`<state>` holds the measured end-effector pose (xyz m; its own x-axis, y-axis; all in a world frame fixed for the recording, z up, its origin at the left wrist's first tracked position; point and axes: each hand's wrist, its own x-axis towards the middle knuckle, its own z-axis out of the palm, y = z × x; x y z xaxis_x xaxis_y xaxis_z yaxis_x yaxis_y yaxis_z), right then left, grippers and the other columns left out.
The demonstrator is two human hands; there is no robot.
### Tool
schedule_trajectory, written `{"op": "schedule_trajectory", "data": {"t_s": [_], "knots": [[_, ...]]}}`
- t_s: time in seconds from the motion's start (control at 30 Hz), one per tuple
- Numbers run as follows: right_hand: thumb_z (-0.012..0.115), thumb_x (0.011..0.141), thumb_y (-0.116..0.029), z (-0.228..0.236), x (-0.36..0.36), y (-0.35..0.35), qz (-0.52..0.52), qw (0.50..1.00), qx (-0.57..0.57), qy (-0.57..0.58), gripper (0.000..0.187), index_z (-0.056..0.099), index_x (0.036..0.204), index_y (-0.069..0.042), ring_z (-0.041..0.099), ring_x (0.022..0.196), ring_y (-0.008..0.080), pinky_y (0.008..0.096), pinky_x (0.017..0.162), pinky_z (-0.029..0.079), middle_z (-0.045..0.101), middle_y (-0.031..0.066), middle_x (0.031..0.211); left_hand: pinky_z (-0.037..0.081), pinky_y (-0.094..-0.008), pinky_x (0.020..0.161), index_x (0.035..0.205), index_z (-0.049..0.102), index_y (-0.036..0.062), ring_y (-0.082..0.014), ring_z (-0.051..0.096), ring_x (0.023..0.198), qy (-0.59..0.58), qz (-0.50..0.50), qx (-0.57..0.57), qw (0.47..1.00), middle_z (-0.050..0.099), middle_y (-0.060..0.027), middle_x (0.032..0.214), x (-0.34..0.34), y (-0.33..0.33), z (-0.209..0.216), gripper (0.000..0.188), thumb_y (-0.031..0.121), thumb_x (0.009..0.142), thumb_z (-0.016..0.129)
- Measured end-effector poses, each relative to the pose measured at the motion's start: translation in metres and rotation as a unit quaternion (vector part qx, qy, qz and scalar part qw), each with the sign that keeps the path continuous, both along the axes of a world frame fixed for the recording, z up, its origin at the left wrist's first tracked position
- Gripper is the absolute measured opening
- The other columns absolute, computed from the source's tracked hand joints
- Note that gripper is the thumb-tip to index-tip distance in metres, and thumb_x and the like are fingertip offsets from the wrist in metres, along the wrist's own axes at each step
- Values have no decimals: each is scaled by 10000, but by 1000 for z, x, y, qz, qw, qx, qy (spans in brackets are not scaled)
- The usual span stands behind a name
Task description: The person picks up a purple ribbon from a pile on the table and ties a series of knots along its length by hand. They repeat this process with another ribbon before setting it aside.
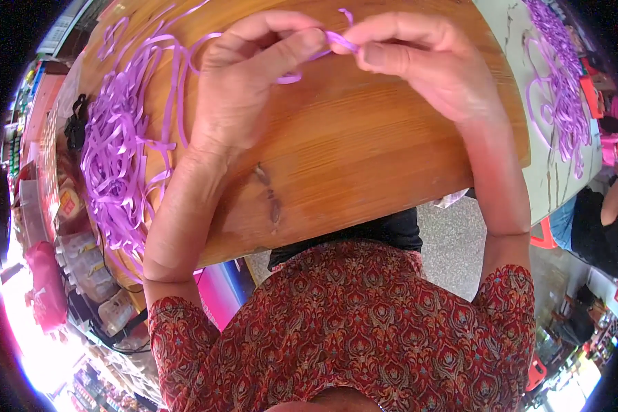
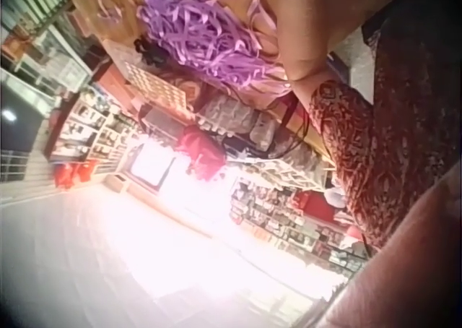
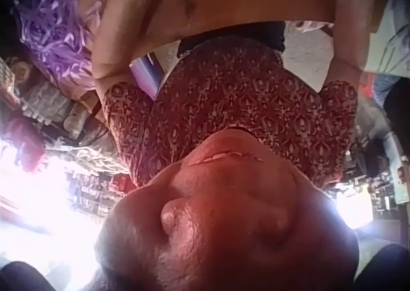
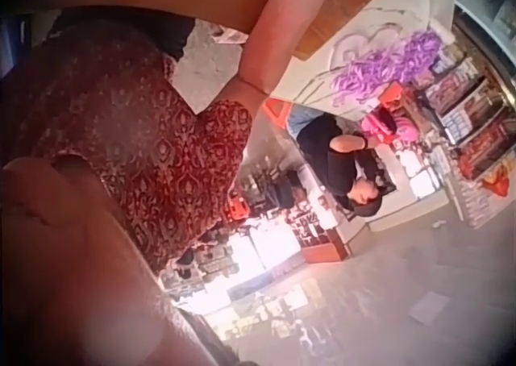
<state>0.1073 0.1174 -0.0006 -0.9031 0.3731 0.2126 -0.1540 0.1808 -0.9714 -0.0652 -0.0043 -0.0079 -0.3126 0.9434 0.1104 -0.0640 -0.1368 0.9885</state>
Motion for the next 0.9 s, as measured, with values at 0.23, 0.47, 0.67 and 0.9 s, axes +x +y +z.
{"op": "schedule_trajectory", "data": {"t_s": [0.23, 0.47, 0.67, 0.9], "knots": [[593, 876, -70, -15, -11, -4, 46, 962, -255, 85, 236, 622, 1094, 18, 527, 851, 147, 305, 766, 429, 615, 67, 960, 408, -228, 628, 970, 634, 31, -84, 497, 644, -171, -3, 39, 985, 630, -30, 796, 11, 1, -10, 110, 79, 870, 636], [538, 862, -30, 3, -6, -12, -15, 914, -385, 127, 238, 641, 1072, 11, 549, 843, 172, 285, 787, 402, 621, 86, 953, 348, -189, 586, 963, 642, 31, -44, 472, 652, -134, 40, 78, 987, 630, -9, 815, 20, 1, -5, 108, 79, 866, 646], [561, 851, -10, -36, -30, 26, 350, 865, -187, 306, 249, 650, 1082, 7, 555, 827, 170, 274, 775, 421, 628, 92, 965, 432, -160, 673, 888, 639, 26, -29, 538, 743, -131, 70, 43, 988, 622, 18, 820, 24, 6, -6, 51, 8, 843, 656], [588, 826, 90, -13, -35, 1, -70, 961, 68, 259, 260, 658, 1066, 18, 610, 885, 181, 267, 798, 475, 648, 100, 977, 436, -160, 663, 930, 648, 16, -31, 547, 750, -132, 58, 69, 987, 631, 11, 836, 31, 2, -7, 82, 5, 849, 651]]}}
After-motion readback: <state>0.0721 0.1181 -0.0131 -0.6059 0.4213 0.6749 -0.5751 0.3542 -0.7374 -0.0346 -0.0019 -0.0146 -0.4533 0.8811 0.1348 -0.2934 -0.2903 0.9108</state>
